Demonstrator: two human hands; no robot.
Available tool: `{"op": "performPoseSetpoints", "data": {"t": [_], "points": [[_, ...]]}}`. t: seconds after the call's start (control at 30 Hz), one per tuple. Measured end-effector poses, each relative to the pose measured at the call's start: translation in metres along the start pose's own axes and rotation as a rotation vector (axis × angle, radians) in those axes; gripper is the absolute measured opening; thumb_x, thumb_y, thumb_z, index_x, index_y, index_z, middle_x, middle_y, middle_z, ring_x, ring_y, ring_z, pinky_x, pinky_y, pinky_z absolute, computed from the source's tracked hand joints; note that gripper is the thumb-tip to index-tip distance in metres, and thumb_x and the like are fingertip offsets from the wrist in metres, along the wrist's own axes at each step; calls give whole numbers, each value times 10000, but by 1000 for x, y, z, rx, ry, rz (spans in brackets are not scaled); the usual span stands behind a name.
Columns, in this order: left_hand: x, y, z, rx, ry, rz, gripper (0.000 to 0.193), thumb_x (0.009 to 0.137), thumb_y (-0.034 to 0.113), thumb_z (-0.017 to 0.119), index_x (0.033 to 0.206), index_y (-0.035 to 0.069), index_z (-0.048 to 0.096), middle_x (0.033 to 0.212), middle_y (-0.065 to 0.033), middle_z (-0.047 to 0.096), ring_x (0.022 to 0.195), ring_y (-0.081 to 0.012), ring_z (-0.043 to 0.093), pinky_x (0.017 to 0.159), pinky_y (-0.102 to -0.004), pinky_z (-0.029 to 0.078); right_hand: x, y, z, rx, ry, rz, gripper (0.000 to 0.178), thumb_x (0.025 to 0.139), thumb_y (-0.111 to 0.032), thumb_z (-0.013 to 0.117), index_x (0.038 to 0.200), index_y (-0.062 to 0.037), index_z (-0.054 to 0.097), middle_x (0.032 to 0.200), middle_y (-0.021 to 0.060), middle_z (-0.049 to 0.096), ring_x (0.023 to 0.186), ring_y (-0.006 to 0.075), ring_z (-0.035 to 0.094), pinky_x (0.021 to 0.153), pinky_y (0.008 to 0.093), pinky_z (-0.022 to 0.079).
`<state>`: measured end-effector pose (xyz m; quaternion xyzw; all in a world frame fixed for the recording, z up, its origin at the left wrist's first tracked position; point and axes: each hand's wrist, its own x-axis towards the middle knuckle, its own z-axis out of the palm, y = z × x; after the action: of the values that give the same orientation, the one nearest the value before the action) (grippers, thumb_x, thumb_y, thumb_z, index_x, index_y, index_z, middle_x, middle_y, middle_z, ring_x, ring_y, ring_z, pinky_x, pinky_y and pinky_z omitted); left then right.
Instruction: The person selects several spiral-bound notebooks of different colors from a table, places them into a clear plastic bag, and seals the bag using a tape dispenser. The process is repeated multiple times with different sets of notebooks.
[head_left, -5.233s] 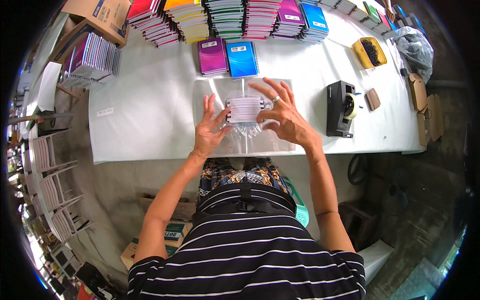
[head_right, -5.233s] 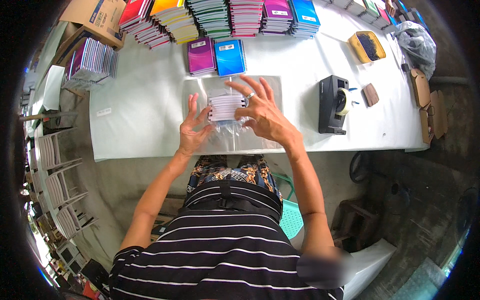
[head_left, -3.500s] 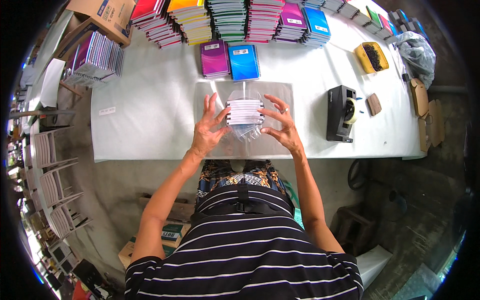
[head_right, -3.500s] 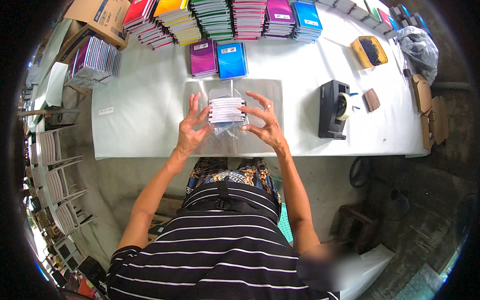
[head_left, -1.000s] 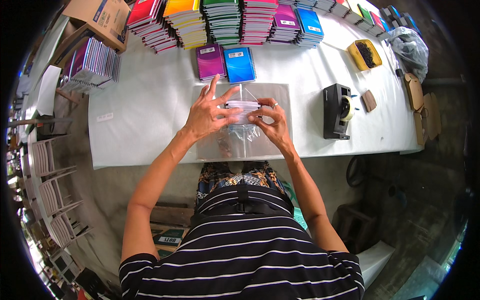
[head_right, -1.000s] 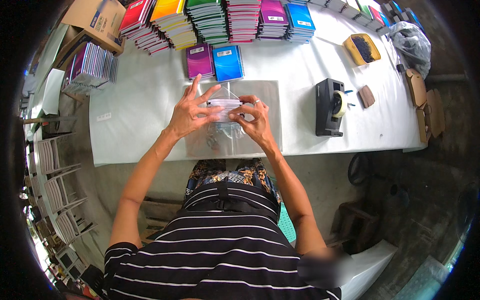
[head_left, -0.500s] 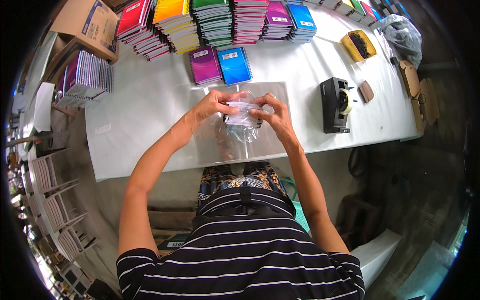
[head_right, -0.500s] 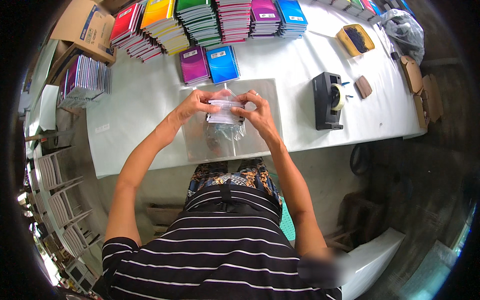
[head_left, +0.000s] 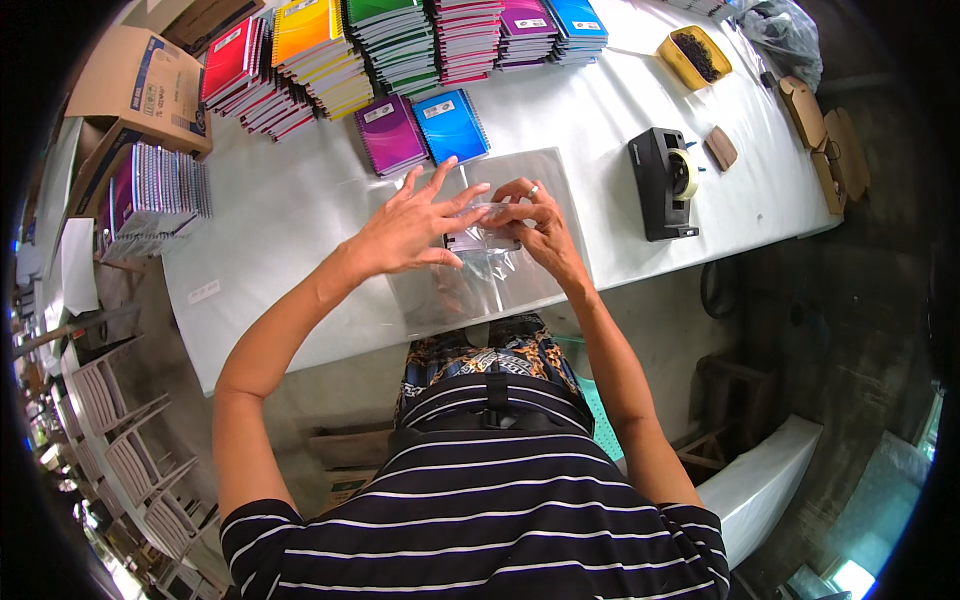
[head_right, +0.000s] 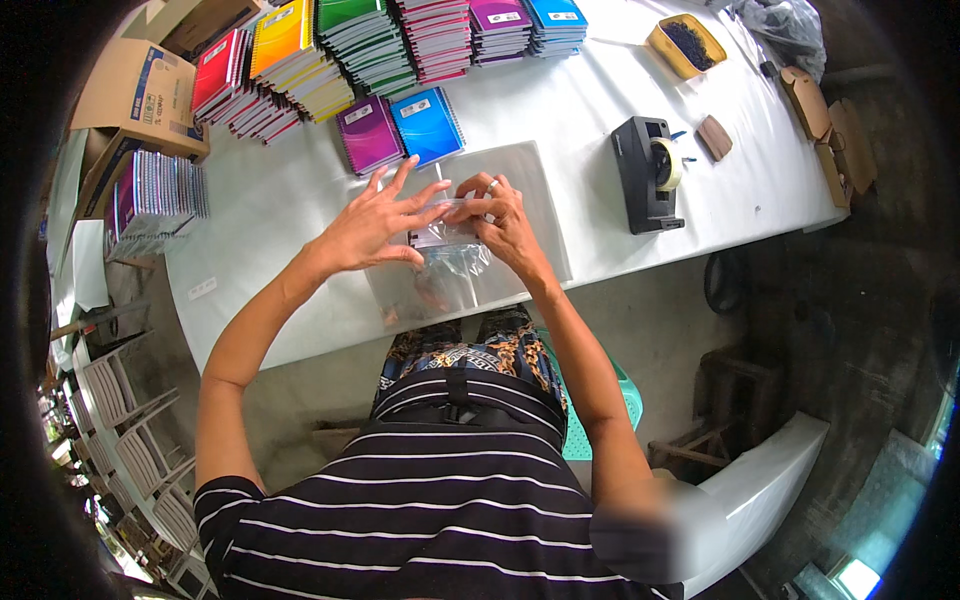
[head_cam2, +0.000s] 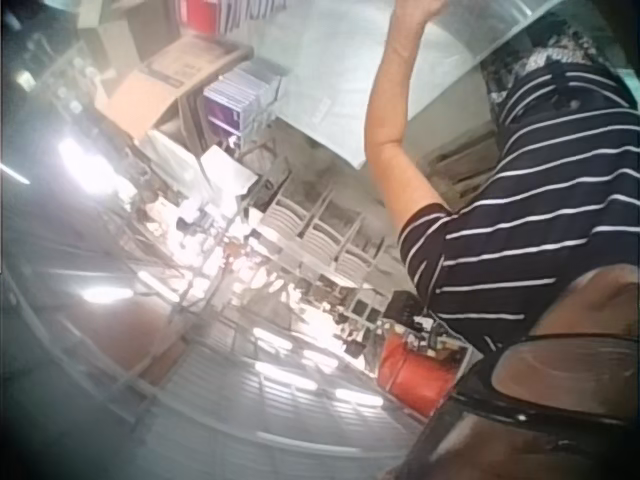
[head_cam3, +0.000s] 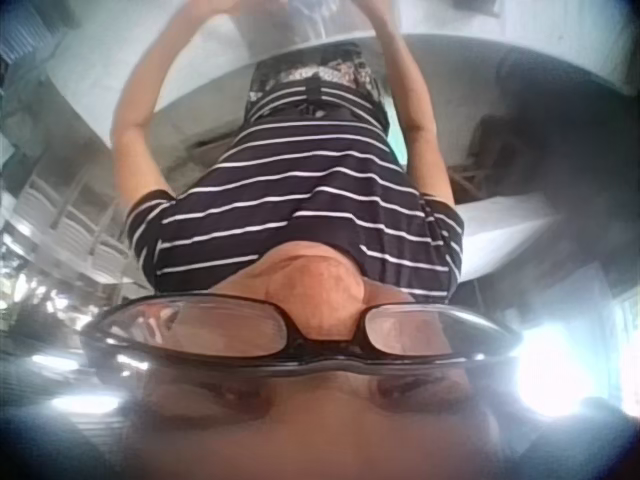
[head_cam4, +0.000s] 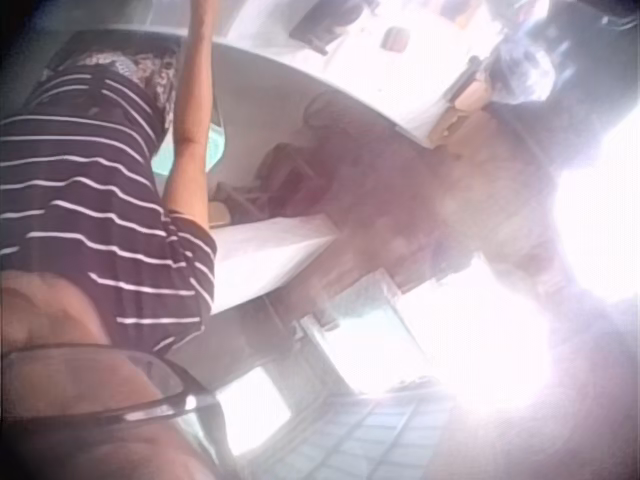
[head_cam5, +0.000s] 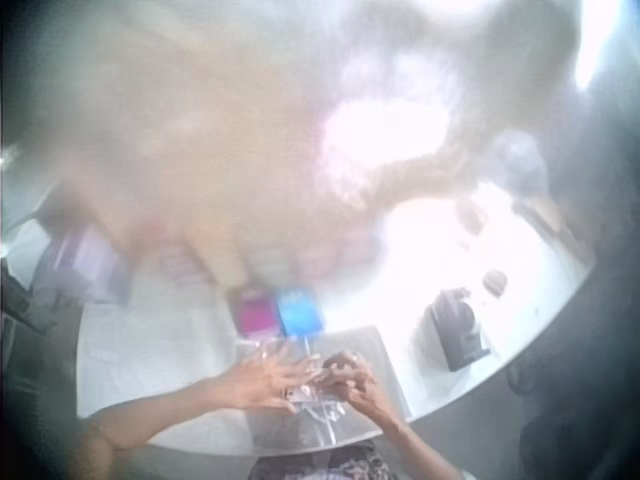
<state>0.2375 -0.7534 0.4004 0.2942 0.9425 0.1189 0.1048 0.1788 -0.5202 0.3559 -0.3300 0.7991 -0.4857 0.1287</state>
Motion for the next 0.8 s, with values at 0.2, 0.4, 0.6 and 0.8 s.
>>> {"op": "performPoseSetpoints", "data": {"t": [0.2, 0.4, 0.6, 0.8], "points": [[-12, 22, 8, 284, 129, -23, 702, 788, 346, 726, 1421, 216, 451, 1529, 101, 337, 1474, -288, 147, 1165, -588, 136, -41, 29, -114, -54, 247, 82, 257, 789, 55, 627, 956, -91, 759, 1214, 85, 614, 1036, 216, 564, 871, 337, 466], [-3, 29, 13, 284, 188, -34, 624, 785, 279, 726, 1368, 201, 520, 1476, 107, 415, 1455, -270, 214, 1178, -554, 153, -103, 161, -240, -13, 316, 928, 364, 775, -375, 771, 965, -68, 733, 1025, 70, 649, 1020, 192, 562, 869, 442, 420], [-2, 32, 15, 259, 167, -63, 690, 767, 230, 737, 1407, 209, 480, 1494, 111, 400, 1457, -291, 211, 1179, -563, 133, -115, 173, -249, 495, 251, 822, 323, 852, -279, 722, 1008, -2, 668, 1032, 78, 646, 1088, 218, 558, 971, 535, 441], [-3, 35, 19, 258, 200, -59, 721, 758, 217, 742, 1423, 207, 462, 1495, 104, 402, 1456, -298, 214, 1177, -562, 132, -172, 201, -193, 1049, 641, 214, 250, 831, -147, 707, 928, 80, 667, 1431, 235, 426, 1352, 305, 393, 995, 515, 427]]}}
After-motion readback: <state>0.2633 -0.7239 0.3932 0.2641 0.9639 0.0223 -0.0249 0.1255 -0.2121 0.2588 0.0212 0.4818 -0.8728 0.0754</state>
